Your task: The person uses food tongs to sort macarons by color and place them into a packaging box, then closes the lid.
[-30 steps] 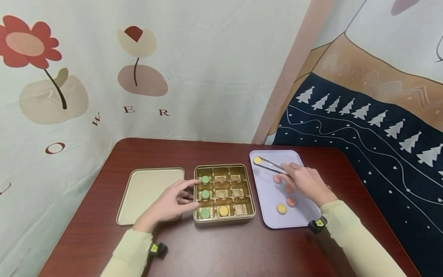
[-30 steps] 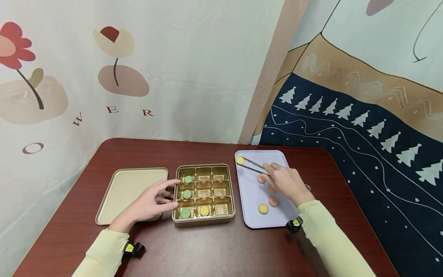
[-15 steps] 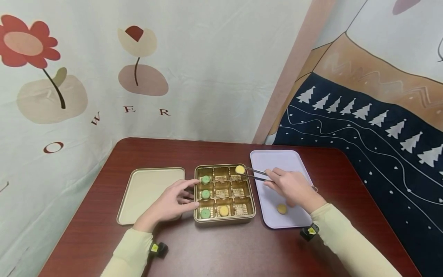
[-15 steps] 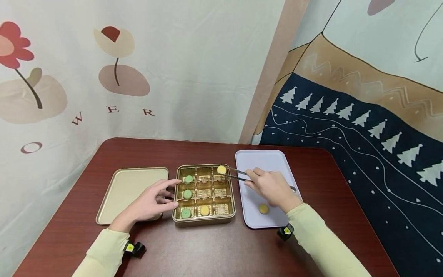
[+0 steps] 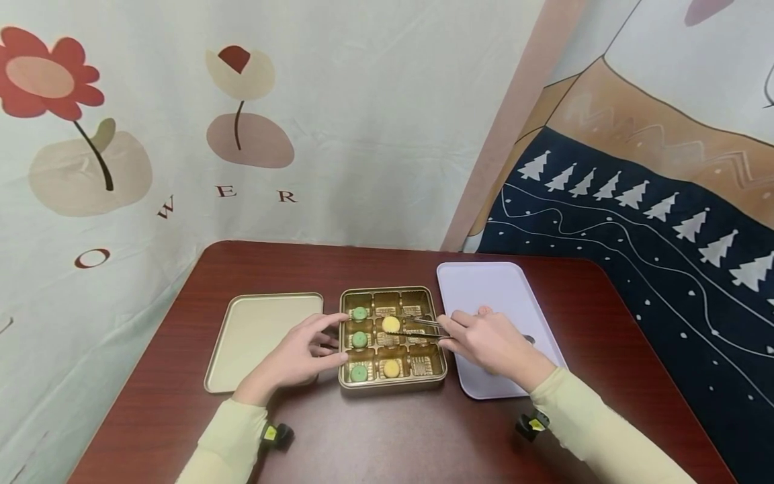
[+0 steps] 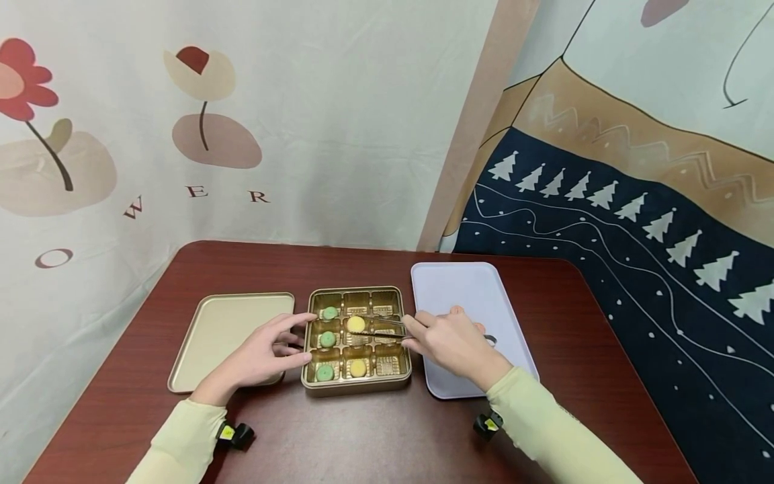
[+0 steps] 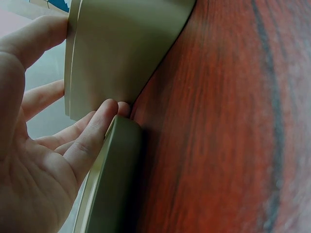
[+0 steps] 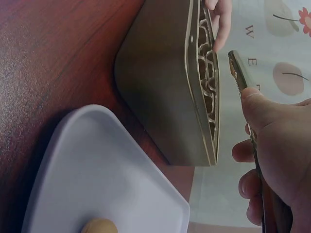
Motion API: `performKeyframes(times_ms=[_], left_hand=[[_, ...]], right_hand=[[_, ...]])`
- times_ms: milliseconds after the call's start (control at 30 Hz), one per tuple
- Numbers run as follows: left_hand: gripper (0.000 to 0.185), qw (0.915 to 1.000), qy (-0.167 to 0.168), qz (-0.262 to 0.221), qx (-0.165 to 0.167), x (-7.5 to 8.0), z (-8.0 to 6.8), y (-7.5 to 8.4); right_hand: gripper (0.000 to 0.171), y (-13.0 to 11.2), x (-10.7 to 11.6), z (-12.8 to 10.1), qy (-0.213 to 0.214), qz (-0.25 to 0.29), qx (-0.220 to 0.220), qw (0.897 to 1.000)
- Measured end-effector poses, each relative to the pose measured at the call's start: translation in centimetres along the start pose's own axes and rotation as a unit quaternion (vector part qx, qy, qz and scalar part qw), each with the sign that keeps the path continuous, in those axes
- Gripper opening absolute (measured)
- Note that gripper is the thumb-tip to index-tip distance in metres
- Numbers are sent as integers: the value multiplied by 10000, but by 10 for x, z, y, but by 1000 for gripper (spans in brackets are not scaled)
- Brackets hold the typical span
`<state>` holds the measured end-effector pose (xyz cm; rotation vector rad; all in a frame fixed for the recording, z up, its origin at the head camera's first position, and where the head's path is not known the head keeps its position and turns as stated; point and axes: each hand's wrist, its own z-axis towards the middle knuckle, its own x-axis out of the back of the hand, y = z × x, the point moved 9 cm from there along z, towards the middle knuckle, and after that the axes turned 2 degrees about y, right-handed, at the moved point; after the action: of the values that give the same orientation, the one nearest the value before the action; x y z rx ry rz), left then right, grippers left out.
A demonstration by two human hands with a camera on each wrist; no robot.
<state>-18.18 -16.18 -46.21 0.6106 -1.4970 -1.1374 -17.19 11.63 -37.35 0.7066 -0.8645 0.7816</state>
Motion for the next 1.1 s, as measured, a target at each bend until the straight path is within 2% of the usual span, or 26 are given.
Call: performKeyframes(times_ms=[333,600,900,1100], left_hand=[[76,10000,-1,-11,21,0,-1,1],[76,10000,-8,-23,15,1,-1,0],[75,10000,11,-26,3,1,0,-1],[76,10000,-7,-30,-3,1,0,0]], right_hand=[[42,-4,-2,-2,-84,-71,-10,9999],[51,0,-5,-4,-247,-174,-210,9993],[49,2,-6,-5,-339,-190,-258,9989],[49,2,-3,-6,-266,-157,-266,9992]])
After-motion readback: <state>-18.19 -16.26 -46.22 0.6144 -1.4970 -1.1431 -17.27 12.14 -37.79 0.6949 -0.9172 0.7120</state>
